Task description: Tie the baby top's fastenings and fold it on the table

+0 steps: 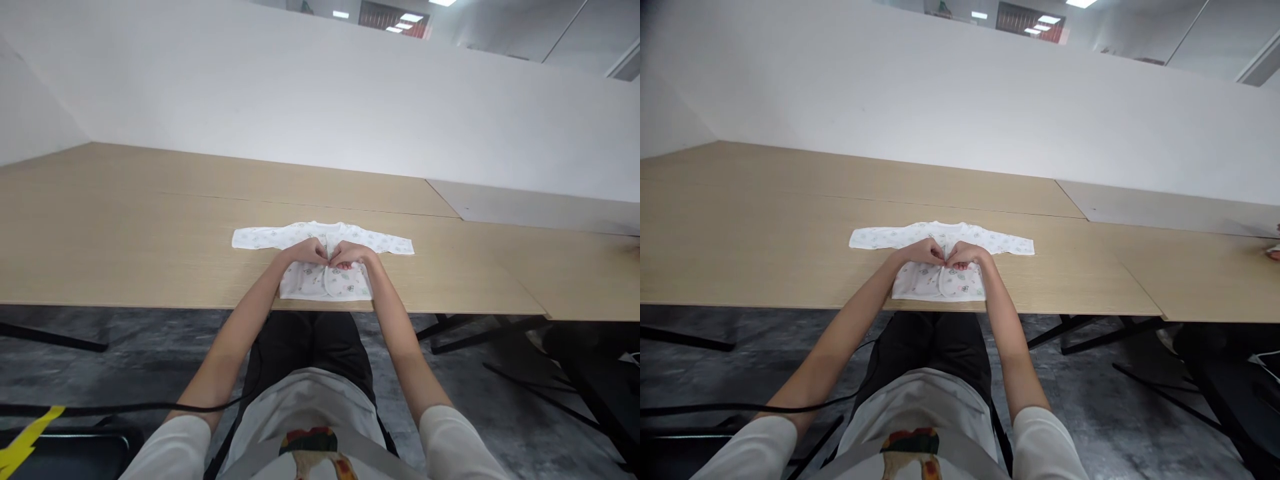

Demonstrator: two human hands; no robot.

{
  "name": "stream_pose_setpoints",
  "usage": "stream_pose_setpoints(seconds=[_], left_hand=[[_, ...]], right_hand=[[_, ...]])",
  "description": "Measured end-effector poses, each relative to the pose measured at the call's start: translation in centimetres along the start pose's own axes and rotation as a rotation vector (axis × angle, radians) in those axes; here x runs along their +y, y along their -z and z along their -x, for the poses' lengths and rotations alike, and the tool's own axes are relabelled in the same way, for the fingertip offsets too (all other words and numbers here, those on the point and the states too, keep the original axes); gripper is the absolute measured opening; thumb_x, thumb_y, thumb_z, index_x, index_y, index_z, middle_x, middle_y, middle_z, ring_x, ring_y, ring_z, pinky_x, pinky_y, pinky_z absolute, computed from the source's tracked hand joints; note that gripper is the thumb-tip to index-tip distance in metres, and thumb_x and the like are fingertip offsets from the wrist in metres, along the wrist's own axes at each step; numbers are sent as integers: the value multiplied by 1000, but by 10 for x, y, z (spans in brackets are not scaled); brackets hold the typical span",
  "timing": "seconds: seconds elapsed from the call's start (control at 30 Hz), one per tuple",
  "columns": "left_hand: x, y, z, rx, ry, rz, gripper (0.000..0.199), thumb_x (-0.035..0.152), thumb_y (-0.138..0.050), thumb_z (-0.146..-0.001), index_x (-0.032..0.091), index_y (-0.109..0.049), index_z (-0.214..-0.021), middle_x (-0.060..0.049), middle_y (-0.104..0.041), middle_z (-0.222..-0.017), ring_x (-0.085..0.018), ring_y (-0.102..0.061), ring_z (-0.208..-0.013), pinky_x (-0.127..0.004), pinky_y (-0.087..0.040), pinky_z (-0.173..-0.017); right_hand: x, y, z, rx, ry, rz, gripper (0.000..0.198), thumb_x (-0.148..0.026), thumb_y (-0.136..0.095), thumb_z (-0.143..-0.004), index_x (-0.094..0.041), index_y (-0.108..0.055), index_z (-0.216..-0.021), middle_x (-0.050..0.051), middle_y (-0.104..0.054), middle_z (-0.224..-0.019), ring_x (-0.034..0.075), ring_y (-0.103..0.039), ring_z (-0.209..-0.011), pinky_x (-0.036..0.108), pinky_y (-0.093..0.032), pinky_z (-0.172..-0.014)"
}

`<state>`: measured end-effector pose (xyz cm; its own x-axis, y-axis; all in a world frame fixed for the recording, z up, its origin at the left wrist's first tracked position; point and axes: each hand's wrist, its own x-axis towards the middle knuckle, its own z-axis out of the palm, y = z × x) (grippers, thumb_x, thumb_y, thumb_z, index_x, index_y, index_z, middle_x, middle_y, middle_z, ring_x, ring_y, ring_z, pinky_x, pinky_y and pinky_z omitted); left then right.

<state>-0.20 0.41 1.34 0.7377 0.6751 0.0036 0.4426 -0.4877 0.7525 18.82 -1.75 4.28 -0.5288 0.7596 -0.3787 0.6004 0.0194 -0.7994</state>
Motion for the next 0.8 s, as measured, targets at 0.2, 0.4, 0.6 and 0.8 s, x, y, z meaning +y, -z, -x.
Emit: stream_pose_setpoints(seconds=[0.2, 0.4, 0.6, 0.8], left_hand=[[1, 1, 0, -5, -1, 13, 23, 36, -66, -65, 13, -70, -64, 1, -56, -54, -9, -44, -51, -21, -32, -49], [3, 1, 1, -4, -5, 40, 24, 36, -67, -65, 13, -70, -64, 1, -58, -55, -9, -45, -52, -21, -33, -50], [2, 0, 0, 9, -45, 57, 27, 39, -64, -71, 13, -71, -72, 0, -60, -61, -9, -48, -55, -21, -35, -52], [4, 0, -4, 50, -77, 62, 26, 36, -60, -72, 14, -71, -79, -3, -66, -72, -12, -54, -63, -23, -41, -61]], right_hand=[[2, 4, 1, -110, 25, -37, 9, -21, -71, -58, -13, -69, -62, -3, -55, -43, 7, -47, -41, 17, -38, -42], [4, 2, -2, -100, 25, -33, 7, -20, -70, -61, -13, -67, -61, -2, -54, -44, 7, -47, -41, 18, -37, -42], [8, 8, -1, 56, -2, -98, 10, -17, -72, -62, -13, -64, -66, -2, -55, -46, 8, -48, -42, 19, -39, -44], [15, 6, -30, 812, 30, -51, 9, -23, -55, -80, -16, -61, -80, -2, -59, -58, 11, -55, -53, 21, -43, -56]])
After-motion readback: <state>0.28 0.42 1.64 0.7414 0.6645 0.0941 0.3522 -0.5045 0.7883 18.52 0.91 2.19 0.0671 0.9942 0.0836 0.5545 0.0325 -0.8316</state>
